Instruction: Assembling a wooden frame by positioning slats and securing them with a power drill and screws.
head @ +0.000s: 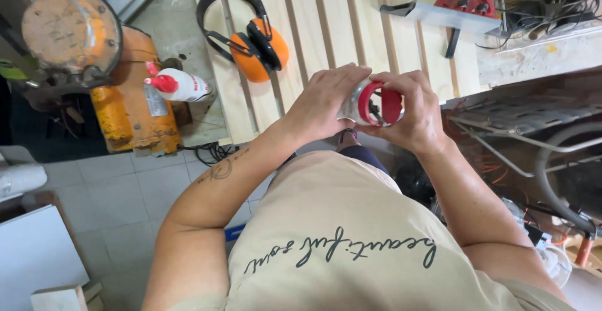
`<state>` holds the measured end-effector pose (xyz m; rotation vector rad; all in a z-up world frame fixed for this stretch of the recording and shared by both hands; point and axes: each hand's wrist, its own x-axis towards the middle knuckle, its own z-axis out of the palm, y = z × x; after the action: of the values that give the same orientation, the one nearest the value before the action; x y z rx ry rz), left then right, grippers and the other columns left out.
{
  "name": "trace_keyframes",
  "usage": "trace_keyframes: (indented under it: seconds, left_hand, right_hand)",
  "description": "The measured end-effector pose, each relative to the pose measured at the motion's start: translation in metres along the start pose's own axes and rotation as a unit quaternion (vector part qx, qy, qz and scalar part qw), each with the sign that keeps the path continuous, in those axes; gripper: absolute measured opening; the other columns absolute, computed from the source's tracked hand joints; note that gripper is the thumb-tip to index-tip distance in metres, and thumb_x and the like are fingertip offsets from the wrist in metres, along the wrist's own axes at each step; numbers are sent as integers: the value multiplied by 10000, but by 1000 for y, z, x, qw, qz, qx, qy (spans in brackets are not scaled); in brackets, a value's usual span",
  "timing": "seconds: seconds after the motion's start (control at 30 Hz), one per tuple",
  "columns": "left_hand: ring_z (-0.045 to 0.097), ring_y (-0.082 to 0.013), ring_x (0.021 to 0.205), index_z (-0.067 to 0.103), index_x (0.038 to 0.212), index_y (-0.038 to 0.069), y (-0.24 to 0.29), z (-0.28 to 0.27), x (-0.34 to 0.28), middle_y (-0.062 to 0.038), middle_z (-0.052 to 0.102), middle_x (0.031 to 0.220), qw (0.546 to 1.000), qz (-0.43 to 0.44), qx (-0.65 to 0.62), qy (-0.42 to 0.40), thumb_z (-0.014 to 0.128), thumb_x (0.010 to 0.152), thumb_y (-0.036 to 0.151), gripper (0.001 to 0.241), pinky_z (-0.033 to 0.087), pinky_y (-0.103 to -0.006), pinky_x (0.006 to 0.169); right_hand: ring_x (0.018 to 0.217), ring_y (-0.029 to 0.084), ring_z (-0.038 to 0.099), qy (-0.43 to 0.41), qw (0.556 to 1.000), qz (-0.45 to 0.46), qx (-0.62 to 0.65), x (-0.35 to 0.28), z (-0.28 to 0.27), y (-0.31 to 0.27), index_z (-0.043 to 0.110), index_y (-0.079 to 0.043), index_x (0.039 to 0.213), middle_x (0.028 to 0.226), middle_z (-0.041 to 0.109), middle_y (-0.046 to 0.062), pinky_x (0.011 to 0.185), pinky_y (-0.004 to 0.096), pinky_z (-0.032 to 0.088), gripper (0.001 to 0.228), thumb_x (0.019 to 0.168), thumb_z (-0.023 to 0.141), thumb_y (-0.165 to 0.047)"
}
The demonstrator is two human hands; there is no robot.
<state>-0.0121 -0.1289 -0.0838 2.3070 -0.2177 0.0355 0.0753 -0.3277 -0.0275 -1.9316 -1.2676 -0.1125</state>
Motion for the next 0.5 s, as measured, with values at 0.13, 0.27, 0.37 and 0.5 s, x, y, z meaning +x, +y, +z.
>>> trace_keyframes:
  seconds: [0.13, 0.27, 0.37, 0.5]
  left_hand:
    - [683, -284, 1232, 576, 1404, 156, -4, 56, 35, -65, 704, 1251, 982, 46, -45, 178, 1030, 682, 557, 942, 501, -494, 1120]
    - [685, -267, 1230, 584, 1411, 165, -5, 92, 55, -33, 692, 1274, 969, -1, -64, 238, 926, 759, 617, 864, 477, -476, 1170]
    - [673, -267, 1262, 577, 1435, 174, -10, 120, 67, -30, 685, 1318, 961, -55, -99, 251, 938, 736, 628, 908, 462, -487, 1197]
    - [684, -256, 1254, 573, 1410, 161, -3, 134, 72, -32, 688, 1322, 952, -103, -81, 278, 931, 747, 599, 872, 473, -444, 1189]
  right_hand:
    - [1036, 358, 647, -6, 996, -25, 88, 1, -17, 47, 578, 7, 1223, 1271, 739, 203, 832, 439, 597, 762, 689, 1056, -250]
    - [1104, 427, 686, -33, 980, -28, 193, -1, -35, 97, 649, 44, 1256, 1288, 720, 246, 920, 469, 581, 729, 727, 1003, -311]
    - [1130, 450, 690, -59, 967, -23, 247, 5, -43, 124, 670, 57, 1290, 1292, 710, 256, 949, 506, 574, 731, 736, 986, -301]
    - [1160, 494, 684, -98, 957, 2, 275, 8, -42, 141, 638, 96, 1358, 1280, 696, 286, 1008, 551, 552, 879, 669, 1027, -286]
